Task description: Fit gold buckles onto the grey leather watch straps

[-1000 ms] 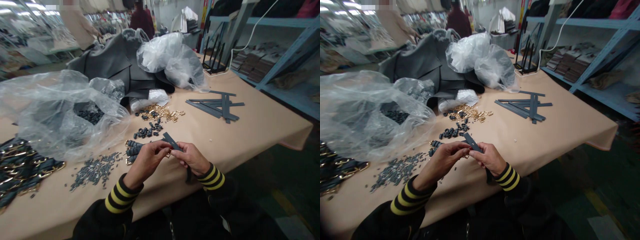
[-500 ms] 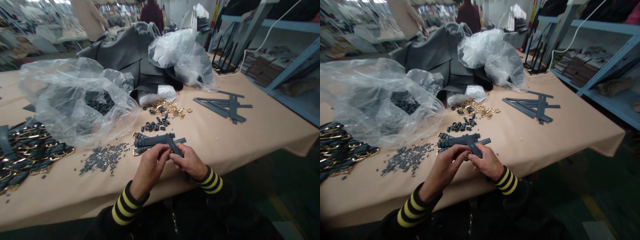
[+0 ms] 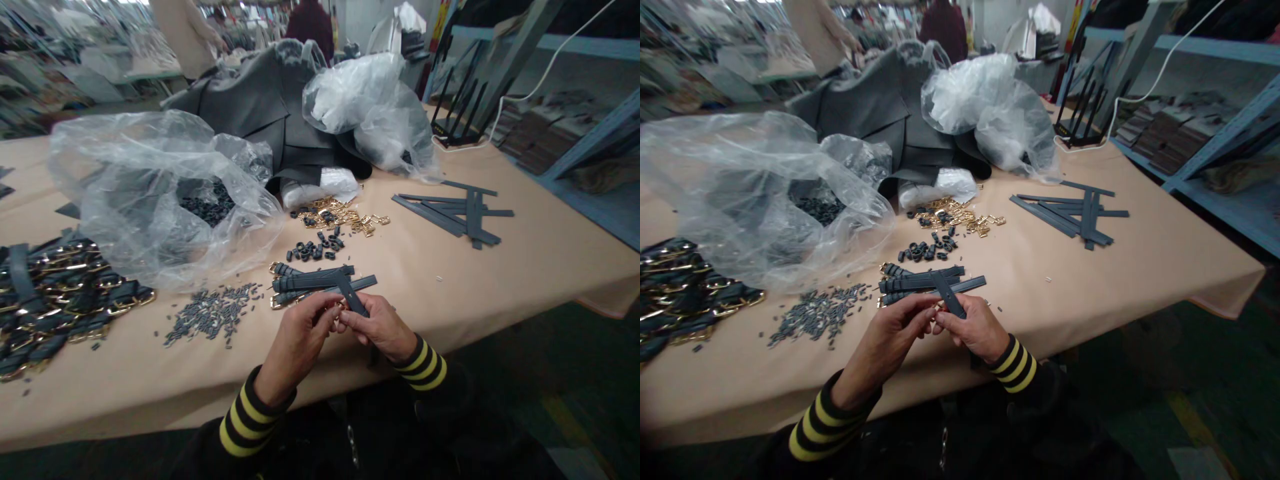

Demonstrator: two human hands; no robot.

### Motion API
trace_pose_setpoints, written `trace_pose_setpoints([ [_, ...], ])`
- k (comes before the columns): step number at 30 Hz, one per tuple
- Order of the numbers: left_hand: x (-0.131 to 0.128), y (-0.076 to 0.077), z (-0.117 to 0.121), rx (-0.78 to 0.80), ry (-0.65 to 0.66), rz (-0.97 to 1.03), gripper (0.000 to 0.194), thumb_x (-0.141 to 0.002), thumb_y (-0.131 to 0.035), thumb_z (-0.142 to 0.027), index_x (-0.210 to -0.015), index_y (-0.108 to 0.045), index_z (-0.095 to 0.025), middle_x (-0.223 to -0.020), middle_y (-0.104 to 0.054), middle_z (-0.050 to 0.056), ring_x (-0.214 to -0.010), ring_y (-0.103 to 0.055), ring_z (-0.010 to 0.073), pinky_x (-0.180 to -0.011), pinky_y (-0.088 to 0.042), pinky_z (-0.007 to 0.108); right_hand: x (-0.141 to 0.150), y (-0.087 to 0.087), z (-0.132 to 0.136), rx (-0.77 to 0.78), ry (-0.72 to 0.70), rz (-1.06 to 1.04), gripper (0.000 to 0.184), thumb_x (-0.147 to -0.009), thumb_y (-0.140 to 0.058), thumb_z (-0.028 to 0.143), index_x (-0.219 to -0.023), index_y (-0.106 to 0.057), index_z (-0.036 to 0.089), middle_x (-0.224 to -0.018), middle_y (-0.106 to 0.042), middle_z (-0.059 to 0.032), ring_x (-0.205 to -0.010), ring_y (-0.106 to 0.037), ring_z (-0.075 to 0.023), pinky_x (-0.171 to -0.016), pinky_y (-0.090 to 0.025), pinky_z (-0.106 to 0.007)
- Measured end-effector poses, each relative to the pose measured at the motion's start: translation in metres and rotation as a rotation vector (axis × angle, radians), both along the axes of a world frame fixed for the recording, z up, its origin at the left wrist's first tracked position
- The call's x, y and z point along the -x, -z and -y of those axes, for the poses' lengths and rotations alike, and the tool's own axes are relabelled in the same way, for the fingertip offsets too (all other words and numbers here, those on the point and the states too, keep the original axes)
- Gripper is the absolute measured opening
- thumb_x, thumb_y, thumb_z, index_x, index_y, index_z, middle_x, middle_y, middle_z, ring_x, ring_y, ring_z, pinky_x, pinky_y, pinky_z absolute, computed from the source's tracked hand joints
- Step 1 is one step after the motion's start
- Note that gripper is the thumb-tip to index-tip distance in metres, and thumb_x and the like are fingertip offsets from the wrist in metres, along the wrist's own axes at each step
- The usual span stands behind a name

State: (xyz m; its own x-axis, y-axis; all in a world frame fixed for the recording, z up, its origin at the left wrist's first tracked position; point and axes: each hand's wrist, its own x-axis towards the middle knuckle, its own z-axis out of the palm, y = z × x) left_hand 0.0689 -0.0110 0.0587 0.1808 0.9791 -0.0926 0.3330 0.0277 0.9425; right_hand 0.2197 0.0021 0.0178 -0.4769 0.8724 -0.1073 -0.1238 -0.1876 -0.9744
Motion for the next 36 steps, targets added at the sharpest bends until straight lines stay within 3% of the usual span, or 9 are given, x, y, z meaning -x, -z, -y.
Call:
trace_pose_setpoints([
  [4,0.0,0.004,0.0,0.103,-0.064,0.147,0.015,-0.077,-0.057,-0.026,-0.085,-0.061,-0.014,-0.066,-0.062,0.0,-0.056,-0.054,0.009,-0.055,-0.046,0.021,0.002,0.001,0.0,-0.048,0.033,0.063,0.025,-0.08,-0.053,0.039,-0.078,-0.053,0.015,-0.061,-0.056,0.0023,-0.036,-0.037,-0.0036,-0.034,-0.028,-0.017],
  [8,0.005,0.003,0.001,0.164,-0.136,0.204,0.015,-0.074,-0.061,-0.026,-0.078,-0.063,-0.012,-0.059,-0.061,-0.001,-0.054,-0.054,0.0088,-0.054,-0.046,0.02,0.001,-0.002,0.0,-0.144,0.073,0.166,0.023,-0.082,-0.051,0.039,-0.082,-0.051,0.015,-0.062,-0.053,0.0019,-0.049,-0.044,-0.0069,-0.045,-0.036,-0.019],
  [11,0.01,-0.006,0.001,0.138,-0.164,0.158,0.017,-0.074,-0.061,-0.026,-0.083,-0.065,-0.012,-0.06,-0.062,-0.001,-0.054,-0.056,0.0085,-0.054,-0.047,0.019,0.0,-0.003,0.002,-0.007,0.089,0.179,0.02,-0.089,-0.037,0.036,-0.094,-0.042,0.018,-0.067,-0.052,0.0029,-0.044,-0.039,-0.0059,-0.041,-0.033,-0.018],
  [13,0.012,-0.013,0.001,0.13,-0.161,0.142,0.018,-0.074,-0.061,-0.026,-0.085,-0.066,-0.012,-0.061,-0.063,0.0,-0.054,-0.057,0.0084,-0.054,-0.047,0.018,-0.001,-0.004,0.005,0.057,0.057,0.172,0.017,-0.09,-0.033,0.032,-0.094,-0.041,0.018,-0.07,-0.053,0.0025,-0.041,-0.035,-0.0047,-0.038,-0.03,-0.017],
  [18,0.013,-0.021,0.002,0.194,-0.16,0.215,0.019,-0.073,-0.063,-0.024,-0.087,-0.066,-0.011,-0.061,-0.064,0.0,-0.054,-0.058,0.008,-0.052,-0.048,0.016,-0.007,-0.005,0.011,0.025,-0.091,0.046,0.021,-0.086,-0.045,0.033,-0.098,-0.047,0.016,-0.07,-0.056,0.0007,-0.04,-0.039,-0.0038,-0.038,-0.03,-0.017],
  [23,0.019,-0.013,0.003,0.261,-0.215,0.417,0.017,-0.073,-0.065,-0.024,-0.085,-0.064,-0.012,-0.058,-0.061,-0.001,-0.051,-0.054,0.0054,-0.05,-0.046,0.014,-0.019,-0.003,0.012,0.087,-0.174,-0.071,0.023,-0.083,-0.05,0.033,-0.096,-0.05,0.014,-0.067,-0.059,-0.0001,-0.037,-0.038,-0.0027,-0.035,-0.027,-0.016],
  [29,0.013,-0.005,0.007,0.505,-0.154,0.716,0.014,-0.07,-0.067,-0.02,-0.08,-0.063,-0.011,-0.055,-0.055,-0.002,-0.046,-0.048,0.0013,-0.043,-0.038,0.008,-0.023,-0.004,0.01,0.084,-0.257,-0.148,0.019,-0.083,-0.053,0.03,-0.092,-0.052,0.013,-0.065,-0.059,0.0002,-0.036,-0.035,-0.0015,-0.034,-0.024,-0.015],
  [32,0.001,0.002,0.012,0.589,-0.12,0.793,0.013,-0.069,-0.068,-0.019,-0.073,-0.06,-0.01,-0.054,-0.054,-0.002,-0.045,-0.046,0.0015,-0.042,-0.037,0.009,-0.016,-0.008,0.011,0.03,-0.194,-0.133,0.016,-0.084,-0.052,0.029,-0.088,-0.051,0.014,-0.067,-0.059,0.0001,-0.037,-0.036,-0.0014,-0.035,-0.026,-0.014],
  [36,-0.013,0.013,0.015,0.492,-0.119,0.815,0.014,-0.073,-0.064,-0.022,-0.072,-0.055,-0.011,-0.056,-0.054,-0.001,-0.049,-0.048,0.0042,-0.043,-0.036,0.011,-0.007,-0.015,0.018,-0.039,-0.016,-0.017,0.012,-0.085,-0.051,0.027,-0.082,-0.046,0.017,-0.066,-0.059,0.0015,-0.04,-0.041,-0.0024,-0.036,-0.03,-0.014],
])
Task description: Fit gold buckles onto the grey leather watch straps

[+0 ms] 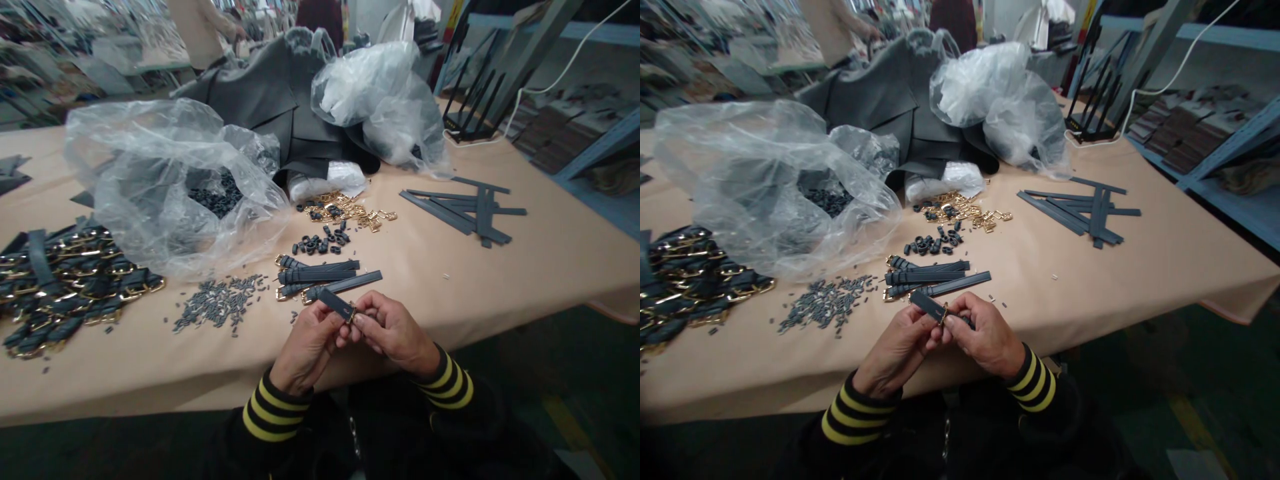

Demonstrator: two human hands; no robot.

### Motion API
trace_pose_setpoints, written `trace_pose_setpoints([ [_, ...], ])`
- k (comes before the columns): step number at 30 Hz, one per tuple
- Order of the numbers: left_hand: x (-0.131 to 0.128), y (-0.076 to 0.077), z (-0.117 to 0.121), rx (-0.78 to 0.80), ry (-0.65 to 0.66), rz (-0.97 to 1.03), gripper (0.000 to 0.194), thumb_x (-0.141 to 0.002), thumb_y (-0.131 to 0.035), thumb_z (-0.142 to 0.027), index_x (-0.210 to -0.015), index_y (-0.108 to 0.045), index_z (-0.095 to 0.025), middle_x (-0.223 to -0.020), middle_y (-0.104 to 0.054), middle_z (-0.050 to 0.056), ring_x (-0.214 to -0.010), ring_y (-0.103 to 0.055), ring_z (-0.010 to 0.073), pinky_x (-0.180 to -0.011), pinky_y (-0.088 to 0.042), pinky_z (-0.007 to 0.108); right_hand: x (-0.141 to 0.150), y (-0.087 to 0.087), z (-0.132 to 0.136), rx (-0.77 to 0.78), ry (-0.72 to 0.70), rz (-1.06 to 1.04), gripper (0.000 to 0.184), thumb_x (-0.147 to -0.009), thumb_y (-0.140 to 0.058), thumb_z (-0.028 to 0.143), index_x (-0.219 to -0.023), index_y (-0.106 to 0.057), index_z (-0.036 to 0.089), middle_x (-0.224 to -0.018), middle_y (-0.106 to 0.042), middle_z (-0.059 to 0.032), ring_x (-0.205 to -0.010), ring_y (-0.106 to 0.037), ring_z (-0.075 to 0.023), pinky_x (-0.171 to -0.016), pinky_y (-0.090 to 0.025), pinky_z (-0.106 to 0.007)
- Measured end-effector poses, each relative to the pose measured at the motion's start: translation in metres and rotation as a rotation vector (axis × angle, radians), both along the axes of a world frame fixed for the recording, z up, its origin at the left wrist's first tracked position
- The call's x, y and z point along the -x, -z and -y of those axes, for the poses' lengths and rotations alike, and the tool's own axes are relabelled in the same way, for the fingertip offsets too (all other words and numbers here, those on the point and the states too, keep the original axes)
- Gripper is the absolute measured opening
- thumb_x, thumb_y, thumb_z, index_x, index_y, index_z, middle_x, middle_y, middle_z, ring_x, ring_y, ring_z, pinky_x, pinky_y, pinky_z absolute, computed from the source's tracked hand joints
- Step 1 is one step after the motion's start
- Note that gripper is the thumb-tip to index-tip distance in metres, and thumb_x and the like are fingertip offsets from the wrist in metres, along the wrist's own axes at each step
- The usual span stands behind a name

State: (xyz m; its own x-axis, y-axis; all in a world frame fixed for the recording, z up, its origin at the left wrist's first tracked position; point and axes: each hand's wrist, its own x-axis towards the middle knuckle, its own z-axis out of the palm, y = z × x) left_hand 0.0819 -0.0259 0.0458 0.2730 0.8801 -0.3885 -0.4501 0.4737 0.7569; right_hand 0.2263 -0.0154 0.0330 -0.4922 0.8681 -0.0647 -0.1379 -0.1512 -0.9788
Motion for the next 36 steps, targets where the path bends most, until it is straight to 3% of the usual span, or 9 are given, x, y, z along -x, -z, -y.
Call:
trace_pose_setpoints([
  [4,-0.005,0.006,0.0,-0.038,-0.012,-0.049,0.014,-0.076,-0.061,-0.024,-0.081,-0.052,-0.014,-0.059,-0.053,-0.003,-0.05,-0.048,0.0047,-0.044,-0.035,0.013,0.005,-0.005,0.005,-0.089,0.156,0.138,0.012,-0.084,-0.051,0.027,-0.09,-0.044,0.019,-0.063,-0.06,0.0025,-0.042,-0.048,-0.0056,-0.038,-0.036,-0.015],
  [9,-0.002,0.004,0.004,-0.135,-0.012,-0.211,0.013,-0.075,-0.061,-0.023,-0.082,-0.053,-0.016,-0.07,-0.056,-0.001,-0.061,-0.053,0.0085,-0.058,-0.045,0.02,0.004,-0.006,0.004,-0.189,0.155,0.253,0.006,-0.083,-0.05,0.02,-0.088,-0.048,0.019,-0.068,-0.059,0.0019,-0.056,-0.057,-0.0097,-0.055,-0.047,-0.022],
  [13,0.004,0.0,0.007,-0.187,-0.003,-0.296,0.012,-0.075,-0.06,-0.024,-0.082,-0.06,-0.014,-0.081,-0.057,0.002,-0.079,-0.054,0.0132,-0.073,-0.046,0.025,0.001,-0.007,0.001,-0.301,0.173,0.392,0.001,-0.079,-0.053,0.019,-0.079,-0.053,0.018,-0.07,-0.057,0.0016,-0.063,-0.054,-0.0107,-0.061,-0.044,-0.023],
  [17,0.005,0.002,0.007,-0.127,-0.056,-0.294,0.014,-0.074,-0.061,-0.026,-0.073,-0.061,-0.012,-0.071,-0.058,0.001,-0.068,-0.053,0.0106,-0.068,-0.046,0.023,0.002,-0.009,0.002,-0.313,0.168,0.429,0.001,-0.078,-0.053,0.019,-0.078,-0.054,0.019,-0.069,-0.057,0.0015,-0.063,-0.054,-0.0114,-0.061,-0.042,-0.023],
  [21,0.0,0.004,0.007,-0.043,-0.135,-0.17,0.012,-0.074,-0.062,-0.023,-0.075,-0.06,-0.011,-0.071,-0.058,0.001,-0.066,-0.053,0.0086,-0.067,-0.045,0.021,0.001,-0.009,0.002,-0.31,0.163,0.451,0.002,-0.078,-0.052,0.017,-0.076,-0.053,0.019,-0.068,-0.057,0.0021,-0.062,-0.052,-0.0108,-0.06,-0.041,-0.022],
  [27,-0.002,0.004,0.008,-0.044,-0.122,-0.145,0.014,-0.073,-0.063,-0.023,-0.076,-0.06,-0.01,-0.073,-0.059,0.001,-0.069,-0.054,0.0102,-0.072,-0.044,0.024,0.001,-0.011,0.001,-0.289,0.163,0.481,0.004,-0.077,-0.052,0.015,-0.074,-0.052,0.018,-0.066,-0.055,0.0026,-0.06,-0.05,-0.0101,-0.057,-0.04,-0.022],
  [30,-0.003,0.004,0.007,-0.157,-0.097,-0.388,0.015,-0.072,-0.063,-0.026,-0.076,-0.06,-0.012,-0.071,-0.059,0.001,-0.069,-0.054,0.0123,-0.07,-0.043,0.025,0.002,-0.009,0.001,-0.265,0.183,0.467,0.003,-0.077,-0.053,0.017,-0.074,-0.052,0.018,-0.066,-0.054,0.0025,-0.061,-0.051,-0.0101,-0.058,-0.041,-0.022],
  [33,-0.004,0.004,0.006,-0.313,-0.151,-0.709,0.013,-0.073,-0.061,-0.027,-0.073,-0.059,-0.014,-0.068,-0.056,0.0,-0.065,-0.05,0.012,-0.062,-0.039,0.022,0.001,-0.005,0.001,-0.14,0.179,0.336,0.007,-0.077,-0.056,0.021,-0.079,-0.05,0.018,-0.071,-0.054,0.0014,-0.063,-0.054,-0.0106,-0.059,-0.045,-0.023],
  [36,-0.003,0.004,0.003,-0.356,-0.127,-0.75,0.013,-0.075,-0.058,-0.028,-0.074,-0.057,-0.015,-0.068,-0.055,-0.001,-0.065,-0.05,0.0127,-0.062,-0.039,0.023,-0.002,0.001,-0.001,0.067,0.114,0.088,0.018,-0.077,-0.059,0.026,-0.084,-0.045,0.017,-0.073,-0.055,0.0009,-0.063,-0.059,-0.0111,-0.059,-0.049,-0.025],
])
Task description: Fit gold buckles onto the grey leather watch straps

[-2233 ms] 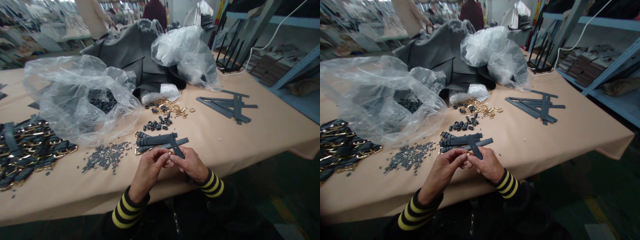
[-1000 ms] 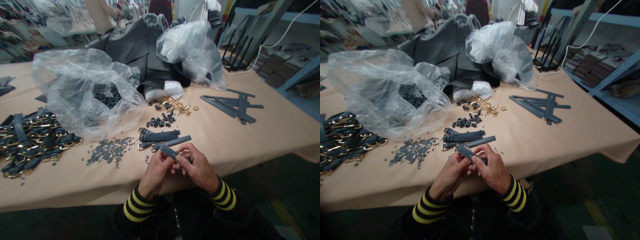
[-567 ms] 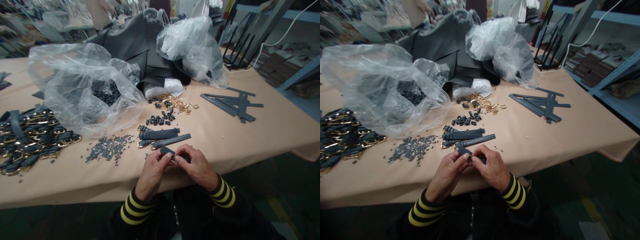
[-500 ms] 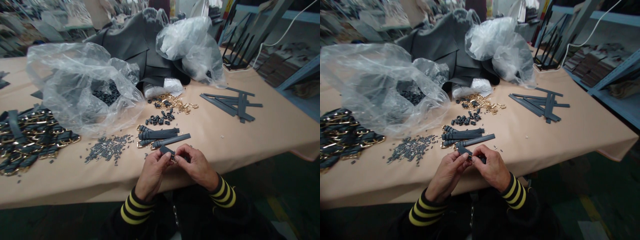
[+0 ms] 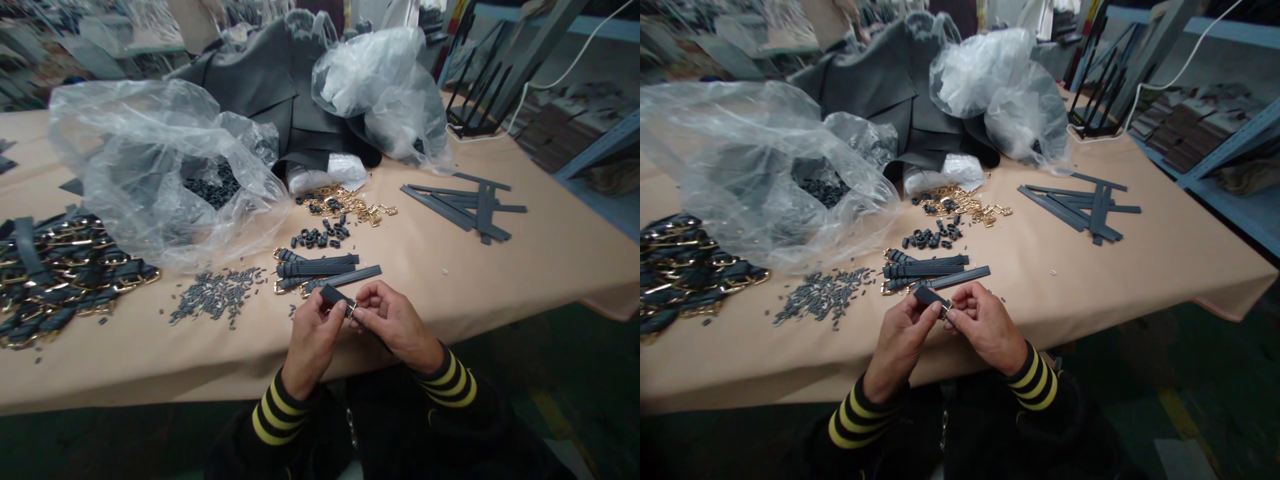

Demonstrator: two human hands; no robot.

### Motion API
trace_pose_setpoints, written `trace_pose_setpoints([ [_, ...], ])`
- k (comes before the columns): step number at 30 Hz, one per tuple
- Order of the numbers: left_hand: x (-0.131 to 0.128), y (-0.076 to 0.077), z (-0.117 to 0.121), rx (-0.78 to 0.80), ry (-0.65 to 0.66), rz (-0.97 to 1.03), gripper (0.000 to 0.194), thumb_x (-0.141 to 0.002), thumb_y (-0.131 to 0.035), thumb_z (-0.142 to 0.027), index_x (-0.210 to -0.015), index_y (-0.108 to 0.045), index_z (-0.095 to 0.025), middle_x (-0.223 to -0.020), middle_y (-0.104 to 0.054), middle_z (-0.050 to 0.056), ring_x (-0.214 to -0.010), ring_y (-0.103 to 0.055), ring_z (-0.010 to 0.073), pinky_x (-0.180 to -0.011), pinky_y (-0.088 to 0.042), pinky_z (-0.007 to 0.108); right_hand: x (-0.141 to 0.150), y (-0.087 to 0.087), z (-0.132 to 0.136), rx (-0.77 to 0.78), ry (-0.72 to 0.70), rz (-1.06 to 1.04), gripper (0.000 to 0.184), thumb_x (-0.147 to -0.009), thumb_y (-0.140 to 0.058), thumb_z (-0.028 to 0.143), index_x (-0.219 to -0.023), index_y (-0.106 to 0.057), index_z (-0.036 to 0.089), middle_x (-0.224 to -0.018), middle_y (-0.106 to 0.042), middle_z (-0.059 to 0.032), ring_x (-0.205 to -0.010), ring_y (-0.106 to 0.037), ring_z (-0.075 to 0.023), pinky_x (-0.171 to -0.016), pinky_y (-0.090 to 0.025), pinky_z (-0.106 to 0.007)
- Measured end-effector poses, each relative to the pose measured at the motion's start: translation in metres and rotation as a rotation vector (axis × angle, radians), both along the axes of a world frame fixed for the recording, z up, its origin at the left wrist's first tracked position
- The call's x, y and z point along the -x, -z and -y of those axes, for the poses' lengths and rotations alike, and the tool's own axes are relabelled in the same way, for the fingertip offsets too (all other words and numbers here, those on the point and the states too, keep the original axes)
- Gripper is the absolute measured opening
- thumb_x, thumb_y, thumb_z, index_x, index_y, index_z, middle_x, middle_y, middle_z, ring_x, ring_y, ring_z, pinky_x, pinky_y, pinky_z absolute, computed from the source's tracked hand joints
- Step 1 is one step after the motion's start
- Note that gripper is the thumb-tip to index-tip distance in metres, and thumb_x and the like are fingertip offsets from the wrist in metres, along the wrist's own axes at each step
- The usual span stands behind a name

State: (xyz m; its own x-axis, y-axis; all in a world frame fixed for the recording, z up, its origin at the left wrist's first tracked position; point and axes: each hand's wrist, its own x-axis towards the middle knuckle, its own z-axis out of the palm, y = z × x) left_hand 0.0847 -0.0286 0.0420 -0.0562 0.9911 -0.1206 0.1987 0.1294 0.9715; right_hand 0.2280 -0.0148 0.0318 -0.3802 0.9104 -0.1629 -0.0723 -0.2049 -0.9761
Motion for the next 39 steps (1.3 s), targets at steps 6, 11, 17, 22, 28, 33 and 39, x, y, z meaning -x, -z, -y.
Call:
trace_pose_setpoints([
  [6,-0.003,0.004,0.002,-0.03,-0.004,0.073,0.011,-0.077,-0.057,-0.027,-0.08,-0.053,-0.017,-0.073,-0.055,0.0,-0.07,-0.051,0.0139,-0.066,-0.041,0.024,-0.001,0.006,-0.002,0.111,0.032,-0.148,0.026,-0.072,-0.066,0.03,-0.079,-0.044,0.017,-0.064,-0.055,0.0034,-0.057,-0.059,-0.0101,-0.054,-0.05,-0.024],
  [11,-0.009,0.001,0.016,-0.167,-0.028,-0.049,0.012,-0.081,-0.05,-0.023,-0.092,-0.054,-0.019,-0.091,-0.052,0.005,-0.086,-0.051,0.0171,-0.077,-0.043,0.028,0.001,0.005,-0.005,0.064,0.05,-0.008,0.028,-0.071,-0.067,0.032,-0.074,-0.043,0.018,-0.06,-0.053,0.0053,-0.047,-0.053,-0.0072,-0.046,-0.045,-0.02],
  [17,0.011,-0.003,0.017,0.076,0.166,0.283,0.02,-0.085,-0.043,-0.025,-0.094,-0.06,-0.019,-0.114,-0.048,0.008,-0.098,-0.049,0.0197,-0.078,-0.045,0.029,-0.002,0.004,-0.007,-0.093,0.036,0.18,0.02,-0.074,-0.063,0.029,-0.074,-0.047,0.018,-0.062,-0.052,0.0037,-0.052,-0.051,-0.0082,-0.048,-0.04,-0.02],
  [22,0.023,0.003,0.014,0.391,0.27,0.708,0.024,-0.074,-0.062,-0.028,-0.095,-0.055,-0.019,-0.096,-0.054,0.005,-0.074,-0.051,0.0111,-0.058,-0.042,0.02,-0.003,-0.01,-0.003,-0.175,-0.175,0.257,0.012,-0.074,-0.062,0.022,-0.075,-0.051,0.017,-0.068,-0.057,0.002,-0.061,-0.053,-0.0104,-0.056,-0.041,-0.021],
  [28,0.024,0.015,0.015,0.419,0.369,0.694,0.031,-0.063,-0.072,-0.03,-0.08,-0.052,-0.015,-0.073,-0.053,0.001,-0.064,-0.049,0.0097,-0.058,-0.04,0.021,-0.001,-0.02,0.0,-0.293,-0.25,0.448,0.009,-0.072,-0.06,0.014,-0.071,-0.052,0.018,-0.064,-0.056,0.0034,-0.06,-0.05,-0.0107,-0.056,-0.037,-0.021],
  [33,0.029,0.016,0.013,0.348,0.377,0.633,0.024,-0.066,-0.07,-0.028,-0.07,-0.052,-0.013,-0.068,-0.053,0.0,-0.066,-0.049,0.0111,-0.063,-0.039,0.024,-0.002,-0.019,-0.002,-0.298,-0.268,0.478,0.005,-0.074,-0.059,0.017,-0.076,-0.055,0.017,-0.067,-0.059,0.0016,-0.063,-0.053,-0.0116,-0.058,-0.038,-0.022],
  [39,0.034,0.009,0.008,0.271,0.203,0.518,0.02,-0.068,-0.068,-0.025,-0.068,-0.052,-0.014,-0.07,-0.057,0.0,-0.065,-0.052,0.0113,-0.064,-0.039,0.024,-0.015,-0.017,-0.014,-0.192,-0.39,0.413,0.012,-0.079,-0.056,0.025,-0.085,-0.06,0.015,-0.068,-0.062,-0.001,-0.061,-0.055,-0.0118,-0.056,-0.041,-0.022],
])
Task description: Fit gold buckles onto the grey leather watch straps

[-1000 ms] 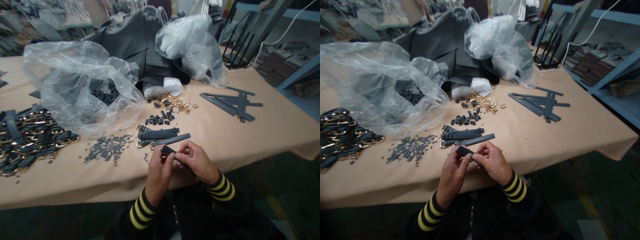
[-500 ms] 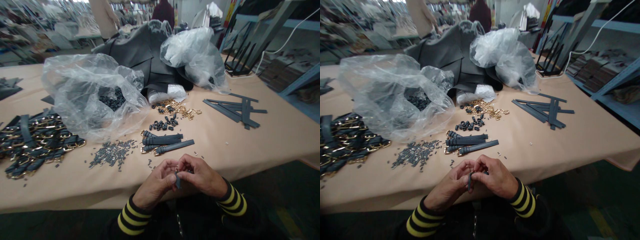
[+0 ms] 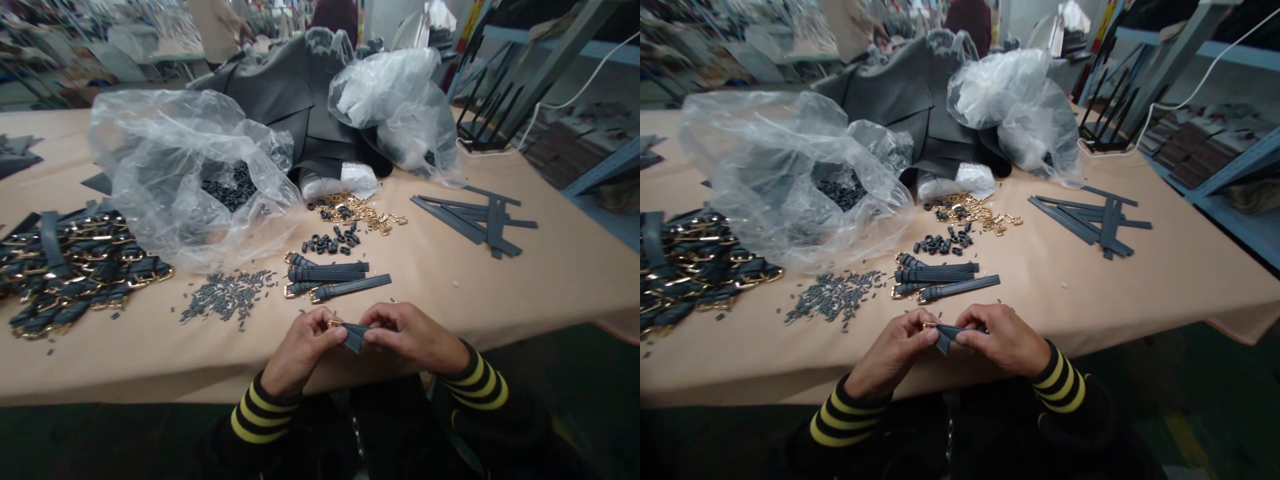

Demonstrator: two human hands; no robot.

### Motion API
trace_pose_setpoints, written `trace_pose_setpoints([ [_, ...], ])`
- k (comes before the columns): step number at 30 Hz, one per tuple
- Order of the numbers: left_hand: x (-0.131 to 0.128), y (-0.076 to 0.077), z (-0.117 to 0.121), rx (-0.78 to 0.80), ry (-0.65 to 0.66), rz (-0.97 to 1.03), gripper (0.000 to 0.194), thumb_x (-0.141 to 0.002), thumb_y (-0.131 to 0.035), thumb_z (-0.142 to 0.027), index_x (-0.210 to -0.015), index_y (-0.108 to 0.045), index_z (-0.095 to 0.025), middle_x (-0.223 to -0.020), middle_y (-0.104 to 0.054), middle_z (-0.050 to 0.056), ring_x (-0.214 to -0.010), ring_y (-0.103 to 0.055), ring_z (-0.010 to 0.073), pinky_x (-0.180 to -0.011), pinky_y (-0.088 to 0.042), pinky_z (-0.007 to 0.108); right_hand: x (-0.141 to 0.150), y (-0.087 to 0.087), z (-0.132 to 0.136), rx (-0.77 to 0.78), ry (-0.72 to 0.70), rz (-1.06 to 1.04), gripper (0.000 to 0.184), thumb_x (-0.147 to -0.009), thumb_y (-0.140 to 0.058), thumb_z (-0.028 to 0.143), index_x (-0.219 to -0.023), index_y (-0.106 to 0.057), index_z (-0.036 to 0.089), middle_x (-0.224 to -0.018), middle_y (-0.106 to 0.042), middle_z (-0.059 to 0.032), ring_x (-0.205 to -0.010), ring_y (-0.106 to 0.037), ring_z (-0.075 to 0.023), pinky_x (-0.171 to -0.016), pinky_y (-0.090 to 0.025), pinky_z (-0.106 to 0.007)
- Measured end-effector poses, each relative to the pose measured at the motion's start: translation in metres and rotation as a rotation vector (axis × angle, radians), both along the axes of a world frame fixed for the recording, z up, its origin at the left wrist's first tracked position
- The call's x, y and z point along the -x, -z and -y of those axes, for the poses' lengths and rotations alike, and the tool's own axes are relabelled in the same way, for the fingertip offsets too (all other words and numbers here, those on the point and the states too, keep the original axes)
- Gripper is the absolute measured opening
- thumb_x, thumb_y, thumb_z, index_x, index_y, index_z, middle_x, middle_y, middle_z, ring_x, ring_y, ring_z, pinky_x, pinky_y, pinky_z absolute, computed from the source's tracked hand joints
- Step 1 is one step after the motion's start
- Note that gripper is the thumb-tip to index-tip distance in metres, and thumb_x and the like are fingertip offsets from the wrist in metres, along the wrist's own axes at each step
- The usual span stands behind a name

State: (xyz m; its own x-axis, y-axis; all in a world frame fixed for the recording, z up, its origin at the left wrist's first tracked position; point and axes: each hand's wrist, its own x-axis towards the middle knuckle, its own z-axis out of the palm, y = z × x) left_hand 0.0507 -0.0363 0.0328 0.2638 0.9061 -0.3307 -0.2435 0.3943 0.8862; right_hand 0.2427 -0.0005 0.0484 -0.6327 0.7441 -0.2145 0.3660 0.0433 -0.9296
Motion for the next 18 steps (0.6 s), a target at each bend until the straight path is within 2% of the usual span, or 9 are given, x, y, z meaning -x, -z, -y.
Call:
trace_pose_setpoints([
  [3,0.001,0.0,-0.002,-0.017,-0.056,-0.036,0.021,-0.069,-0.067,-0.025,-0.067,-0.049,-0.014,-0.062,-0.056,-0.002,-0.059,-0.051,0.0097,-0.059,-0.037,0.022,-0.001,0.001,-0.005,0.124,-0.035,-0.085,0.022,-0.082,-0.053,0.032,-0.089,-0.06,0.013,-0.066,-0.06,-0.0017,-0.057,-0.055,-0.011,-0.055,-0.042,-0.022],
  [5,0.0,0.002,-0.003,-0.022,-0.076,-0.062,0.022,-0.07,-0.067,-0.025,-0.066,-0.048,-0.014,-0.059,-0.055,-0.003,-0.057,-0.05,0.0086,-0.056,-0.037,0.02,0.001,0.001,-0.007,0.139,-0.028,-0.086,0.024,-0.079,-0.056,0.034,-0.087,-0.061,0.012,-0.065,-0.058,-0.0009,-0.057,-0.053,-0.0103,-0.053,-0.04,-0.021],
  [8,-0.002,0.005,-0.005,-0.043,-0.112,-0.106,0.023,-0.071,-0.065,-0.026,-0.065,-0.047,-0.015,-0.056,-0.056,-0.003,-0.055,-0.051,0.0083,-0.056,-0.038,0.02,0.007,0.0,-0.009,0.054,0.001,0.004,0.021,-0.076,-0.061,0.033,-0.081,-0.062,0.012,-0.061,-0.054,0.0013,-0.055,-0.049,-0.009,-0.05,-0.036,-0.019],
  [11,-0.003,0.008,-0.006,-0.079,-0.151,-0.173,0.023,-0.072,-0.064,-0.027,-0.065,-0.046,-0.015,-0.057,-0.057,-0.002,-0.056,-0.052,0.0087,-0.056,-0.04,0.02,0.012,-0.001,-0.012,-0.004,-0.001,0.074,0.017,-0.08,-0.054,0.029,-0.078,-0.06,0.013,-0.057,-0.053,0.0023,-0.051,-0.048,-0.0082,-0.049,-0.035,-0.019],
  [14,-0.002,0.009,-0.008,-0.066,-0.179,-0.137,0.022,-0.072,-0.064,-0.026,-0.07,-0.045,-0.016,-0.059,-0.058,-0.002,-0.057,-0.054,0.0087,-0.057,-0.043,0.02,0.018,-0.003,-0.013,-0.123,-0.001,0.154,0.015,-0.08,-0.052,0.026,-0.074,-0.059,0.014,-0.057,-0.054,0.0024,-0.053,-0.047,-0.0085,-0.05,-0.033,-0.019],
  [18,0.003,0.007,-0.014,-0.003,-0.015,-0.113,0.021,-0.074,-0.061,-0.029,-0.08,-0.049,-0.014,-0.06,-0.059,-0.001,-0.052,-0.056,0.0094,-0.05,-0.045,0.021,0.024,-0.008,-0.019,-0.359,-0.038,0.272,0.009,-0.078,-0.055,0.022,-0.074,-0.06,0.015,-0.061,-0.056,0.0018,-0.056,-0.047,-0.0097,-0.053,-0.032,-0.021],
])
